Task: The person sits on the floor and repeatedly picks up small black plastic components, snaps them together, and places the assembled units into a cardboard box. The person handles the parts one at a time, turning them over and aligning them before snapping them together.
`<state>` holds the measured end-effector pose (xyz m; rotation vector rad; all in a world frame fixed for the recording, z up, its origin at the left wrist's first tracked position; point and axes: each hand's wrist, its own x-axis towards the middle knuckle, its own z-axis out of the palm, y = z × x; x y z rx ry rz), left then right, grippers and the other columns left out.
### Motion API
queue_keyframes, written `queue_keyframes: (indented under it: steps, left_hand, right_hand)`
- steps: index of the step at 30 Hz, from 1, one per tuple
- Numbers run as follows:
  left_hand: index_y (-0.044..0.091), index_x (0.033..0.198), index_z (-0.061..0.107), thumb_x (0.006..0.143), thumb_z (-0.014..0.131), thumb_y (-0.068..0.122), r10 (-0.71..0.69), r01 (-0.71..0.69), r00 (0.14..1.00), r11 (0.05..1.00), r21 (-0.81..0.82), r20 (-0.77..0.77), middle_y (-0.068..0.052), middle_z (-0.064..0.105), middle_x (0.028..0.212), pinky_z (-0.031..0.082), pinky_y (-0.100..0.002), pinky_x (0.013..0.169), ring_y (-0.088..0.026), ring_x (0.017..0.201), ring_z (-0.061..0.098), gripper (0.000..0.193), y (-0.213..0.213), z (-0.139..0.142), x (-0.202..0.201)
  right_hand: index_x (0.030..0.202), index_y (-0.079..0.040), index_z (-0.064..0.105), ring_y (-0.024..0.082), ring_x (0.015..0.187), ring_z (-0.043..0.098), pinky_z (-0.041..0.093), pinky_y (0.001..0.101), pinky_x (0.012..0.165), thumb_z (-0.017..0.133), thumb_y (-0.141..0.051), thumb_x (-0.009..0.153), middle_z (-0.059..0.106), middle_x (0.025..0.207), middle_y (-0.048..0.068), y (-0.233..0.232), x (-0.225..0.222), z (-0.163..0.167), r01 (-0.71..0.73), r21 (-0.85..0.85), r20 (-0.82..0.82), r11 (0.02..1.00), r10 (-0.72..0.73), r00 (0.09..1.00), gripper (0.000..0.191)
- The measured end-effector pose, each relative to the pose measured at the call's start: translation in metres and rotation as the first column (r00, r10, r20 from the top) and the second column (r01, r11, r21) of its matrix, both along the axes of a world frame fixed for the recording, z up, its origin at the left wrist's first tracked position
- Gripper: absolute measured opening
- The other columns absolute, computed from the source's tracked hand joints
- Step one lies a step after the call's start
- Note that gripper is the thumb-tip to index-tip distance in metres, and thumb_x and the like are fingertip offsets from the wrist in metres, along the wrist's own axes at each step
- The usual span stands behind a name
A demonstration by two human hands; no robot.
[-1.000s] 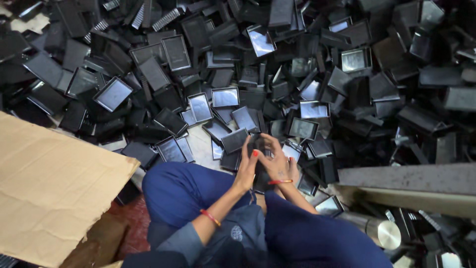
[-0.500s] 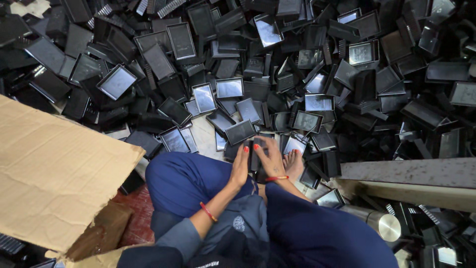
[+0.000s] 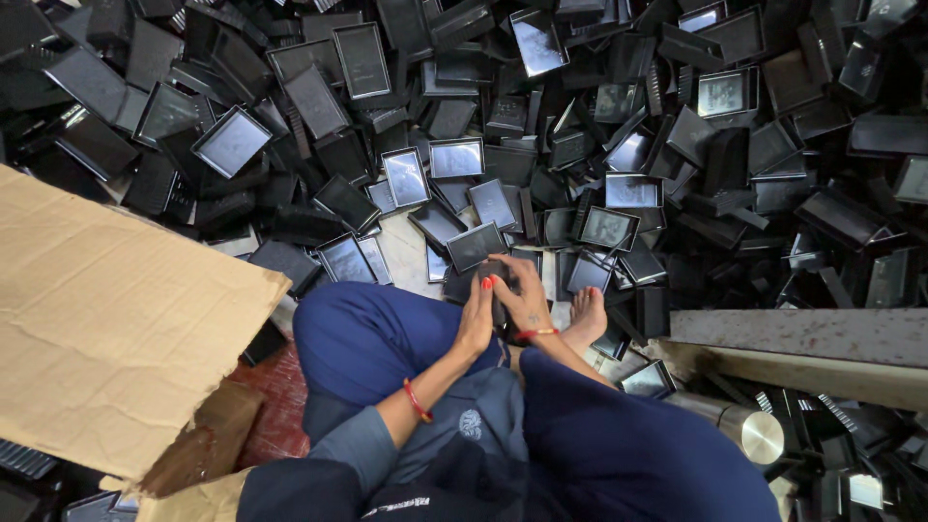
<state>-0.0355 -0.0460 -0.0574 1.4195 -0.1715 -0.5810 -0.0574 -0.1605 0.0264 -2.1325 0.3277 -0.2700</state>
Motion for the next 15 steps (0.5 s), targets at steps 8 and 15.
queue_keyframes:
  steps: [8, 15]
  left_hand:
    - [0.0, 0.151, 0.044, 0.104, 0.031, 0.061, 0.089, -0.096, 0.977, 0.995, -0.024, -0.194, -0.015, 0.049, 0.154, 0.032, -0.032, 0.116, -0.025, 0.143, 0.045, 0.078, -0.009, -0.04, 0.0]
    - [0.0, 0.148, 0.05, 0.105, 0.045, 0.054, -0.248, 0.228, 0.969, 0.912, -0.341, -0.014, -0.008, 0.06, 0.142, 0.04, -0.028, 0.111, -0.014, 0.13, 0.054, 0.069, 0.013, -0.003, 0.003]
  right_hand:
    - [0.13, -0.014, 0.069, 0.029, 0.108, 0.061, 0.047, 0.0369, 0.095, 0.067, -0.031, 0.093, 0.067, 0.117, 0.013, 0.005, -0.003, 0.008, -0.13, -0.069, 0.016, 0.989, 0.131, 0.991, 0.04]
    - [0.101, -0.004, 0.064, 0.037, 0.101, 0.059, 0.046, 0.0456, 0.088, 0.07, -0.039, 0.088, 0.064, 0.104, 0.018, 0.003, -0.004, 0.023, -0.055, -0.386, -0.073, 0.921, 0.029, 0.997, 0.038]
